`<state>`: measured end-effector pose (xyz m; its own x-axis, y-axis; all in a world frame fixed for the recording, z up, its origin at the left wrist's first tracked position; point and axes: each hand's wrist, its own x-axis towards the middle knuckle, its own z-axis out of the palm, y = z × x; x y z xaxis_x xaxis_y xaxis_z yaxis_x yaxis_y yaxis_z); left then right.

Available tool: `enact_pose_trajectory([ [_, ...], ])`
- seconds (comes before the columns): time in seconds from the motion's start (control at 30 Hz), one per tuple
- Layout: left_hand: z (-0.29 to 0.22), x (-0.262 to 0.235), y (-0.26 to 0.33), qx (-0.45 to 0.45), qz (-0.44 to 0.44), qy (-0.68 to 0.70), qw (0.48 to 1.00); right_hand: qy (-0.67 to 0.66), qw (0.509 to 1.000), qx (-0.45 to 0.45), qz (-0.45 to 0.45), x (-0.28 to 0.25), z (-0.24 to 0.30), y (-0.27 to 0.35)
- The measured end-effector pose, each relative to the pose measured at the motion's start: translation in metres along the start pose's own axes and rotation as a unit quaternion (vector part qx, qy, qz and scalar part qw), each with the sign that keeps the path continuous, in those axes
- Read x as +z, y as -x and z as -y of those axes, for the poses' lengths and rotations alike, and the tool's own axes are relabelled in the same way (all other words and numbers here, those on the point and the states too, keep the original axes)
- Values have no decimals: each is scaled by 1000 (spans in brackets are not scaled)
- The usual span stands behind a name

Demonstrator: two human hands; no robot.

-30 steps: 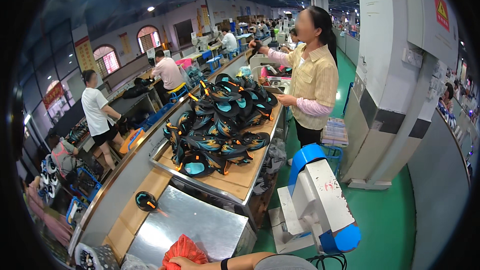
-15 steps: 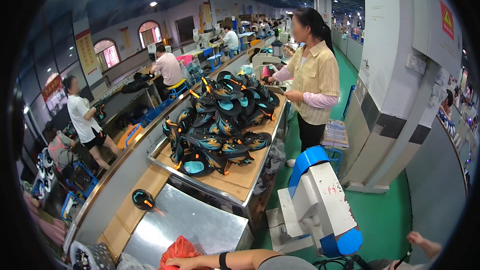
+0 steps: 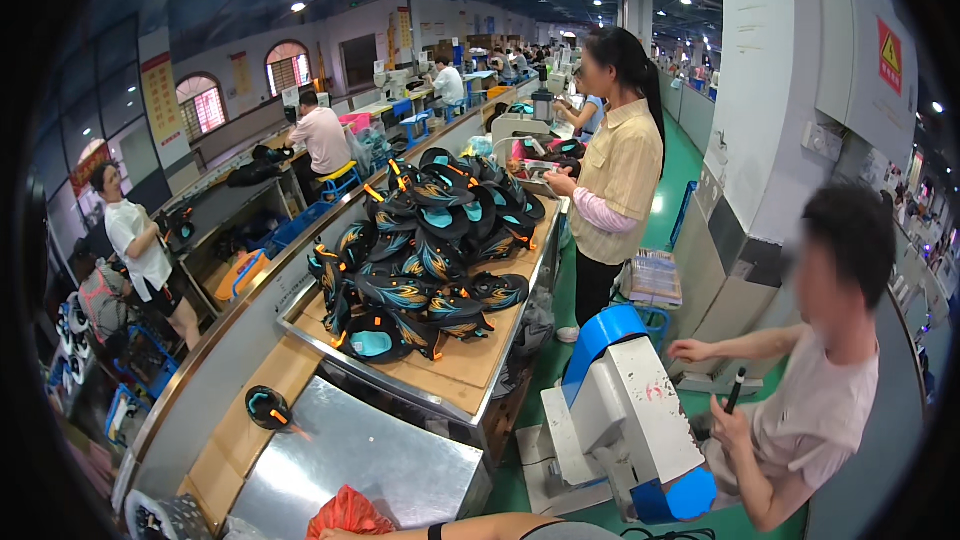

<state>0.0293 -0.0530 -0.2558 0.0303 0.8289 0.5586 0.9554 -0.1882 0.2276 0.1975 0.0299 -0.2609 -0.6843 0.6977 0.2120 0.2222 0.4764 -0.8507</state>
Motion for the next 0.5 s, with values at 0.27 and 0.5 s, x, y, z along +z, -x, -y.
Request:
enact_pose_trajectory([
  [0.27,-79,-56,-26,-50,72,32,996,-96,991,35,-87,13,16,1],
  [0.5,-71,-68,-12,-142,112,-33,983,-304,950,71,22,3,26,7],
])
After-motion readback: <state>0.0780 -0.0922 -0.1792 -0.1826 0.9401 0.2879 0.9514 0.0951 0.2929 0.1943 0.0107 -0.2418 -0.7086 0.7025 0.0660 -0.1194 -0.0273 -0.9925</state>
